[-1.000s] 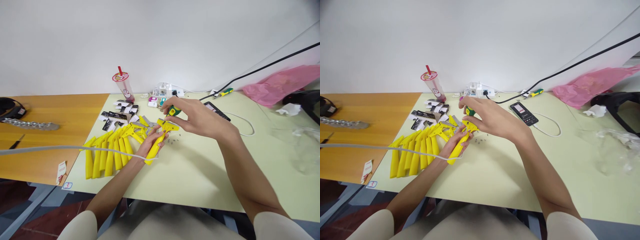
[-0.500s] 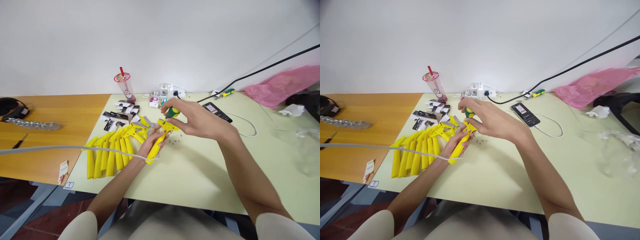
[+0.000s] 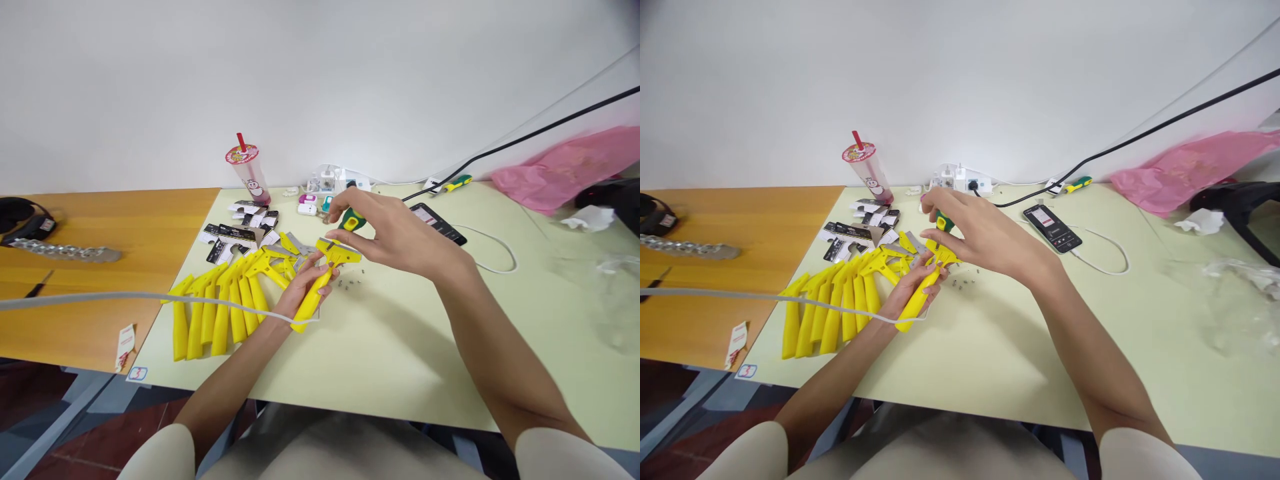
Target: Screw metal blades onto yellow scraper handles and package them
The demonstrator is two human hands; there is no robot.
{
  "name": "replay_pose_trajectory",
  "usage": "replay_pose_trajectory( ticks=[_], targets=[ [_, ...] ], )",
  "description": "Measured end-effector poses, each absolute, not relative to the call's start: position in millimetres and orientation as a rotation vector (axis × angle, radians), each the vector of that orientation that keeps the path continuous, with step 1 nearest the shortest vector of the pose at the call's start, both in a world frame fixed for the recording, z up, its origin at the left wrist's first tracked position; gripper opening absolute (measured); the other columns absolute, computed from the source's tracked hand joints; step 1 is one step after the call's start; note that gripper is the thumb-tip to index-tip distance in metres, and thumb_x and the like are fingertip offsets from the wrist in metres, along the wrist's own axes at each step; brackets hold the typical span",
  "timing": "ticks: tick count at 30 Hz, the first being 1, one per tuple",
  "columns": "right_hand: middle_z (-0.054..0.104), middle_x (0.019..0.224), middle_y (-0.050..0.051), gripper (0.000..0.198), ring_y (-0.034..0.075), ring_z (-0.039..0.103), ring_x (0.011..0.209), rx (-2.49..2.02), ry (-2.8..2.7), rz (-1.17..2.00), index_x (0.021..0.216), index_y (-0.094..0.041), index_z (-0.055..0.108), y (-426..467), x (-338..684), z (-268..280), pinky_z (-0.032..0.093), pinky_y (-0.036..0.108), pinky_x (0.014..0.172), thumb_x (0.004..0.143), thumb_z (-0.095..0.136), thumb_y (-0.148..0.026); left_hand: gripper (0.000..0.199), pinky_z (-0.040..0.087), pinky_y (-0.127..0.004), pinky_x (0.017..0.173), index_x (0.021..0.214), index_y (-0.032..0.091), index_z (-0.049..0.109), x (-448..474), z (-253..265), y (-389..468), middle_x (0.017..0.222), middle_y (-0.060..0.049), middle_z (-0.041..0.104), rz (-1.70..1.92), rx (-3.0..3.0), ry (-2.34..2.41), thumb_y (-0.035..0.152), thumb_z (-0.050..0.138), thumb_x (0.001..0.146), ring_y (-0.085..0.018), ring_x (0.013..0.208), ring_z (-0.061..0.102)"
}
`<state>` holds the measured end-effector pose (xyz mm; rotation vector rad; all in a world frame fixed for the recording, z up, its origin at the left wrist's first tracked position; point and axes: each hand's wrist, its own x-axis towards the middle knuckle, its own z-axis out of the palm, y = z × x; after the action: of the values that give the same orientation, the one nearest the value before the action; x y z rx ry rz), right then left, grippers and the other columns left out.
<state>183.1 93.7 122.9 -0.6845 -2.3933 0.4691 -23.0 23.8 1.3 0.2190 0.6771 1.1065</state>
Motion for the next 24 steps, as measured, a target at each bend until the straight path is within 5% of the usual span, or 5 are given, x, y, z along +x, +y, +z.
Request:
replay_pose_trajectory(
  ticks=[5, 11, 17, 24],
  targets=[
    [0.073, 0.137, 0.011, 0.036, 0.031, 0.07, 0.123, -0.64, -2.412, 0.573, 0.14, -0.027, 0.057, 93.7, 186.4, 124.3, 0.056, 0.047, 0.104, 0.104, 0.061, -0.026, 0.058, 0.043, -0.01, 0.049, 0.124, 0.024, 0.063, -22.0, 2.2, 23.2, 0.114, -0.007, 0.076, 1.104, 0.198, 0.67, 0.006, 0.092, 0.077, -0.013, 0.092, 0.076],
    [0.079, 0.127, 0.009, 0.028, 0.028, 0.075, 0.103, -0.74, -2.366, 0.524, 0.133, -0.026, 0.06, 96.3, 185.8, 122.2, 0.055, 0.044, 0.093, 0.109, 0.062, -0.042, 0.055, 0.043, -0.01, 0.048, 0.124, 0.025, 0.063, -22.2, 0.8, 22.8, 0.111, -0.006, 0.074, 1.09, 0.197, 0.673, 0.006, 0.09, 0.079, -0.013, 0.092, 0.077],
    [0.073, 0.139, 0.011, 0.033, 0.029, 0.071, 0.12, -0.67, -2.4, 0.561, 0.139, -0.026, 0.057, 97.3, 186.6, 122.9, 0.055, 0.044, 0.101, 0.106, 0.061, -0.027, 0.056, 0.044, -0.009, 0.048, 0.123, 0.025, 0.061, -22.6, 0.4, 23.1, 0.112, -0.006, 0.074, 1.093, 0.171, 0.664, 0.004, 0.089, 0.079, -0.013, 0.092, 0.077],
    [0.075, 0.131, 0.01, 0.031, 0.028, 0.073, 0.11, -0.691, -2.381, 0.556, 0.137, -0.026, 0.057, 96.7, 185.4, 121.0, 0.055, 0.043, 0.096, 0.107, 0.065, -0.033, 0.057, 0.043, -0.009, 0.049, 0.125, 0.025, 0.062, -21.8, 0.9, 22.7, 0.113, -0.007, 0.075, 1.097, 0.186, 0.669, 0.006, 0.09, 0.079, -0.012, 0.092, 0.076]
  ],
)
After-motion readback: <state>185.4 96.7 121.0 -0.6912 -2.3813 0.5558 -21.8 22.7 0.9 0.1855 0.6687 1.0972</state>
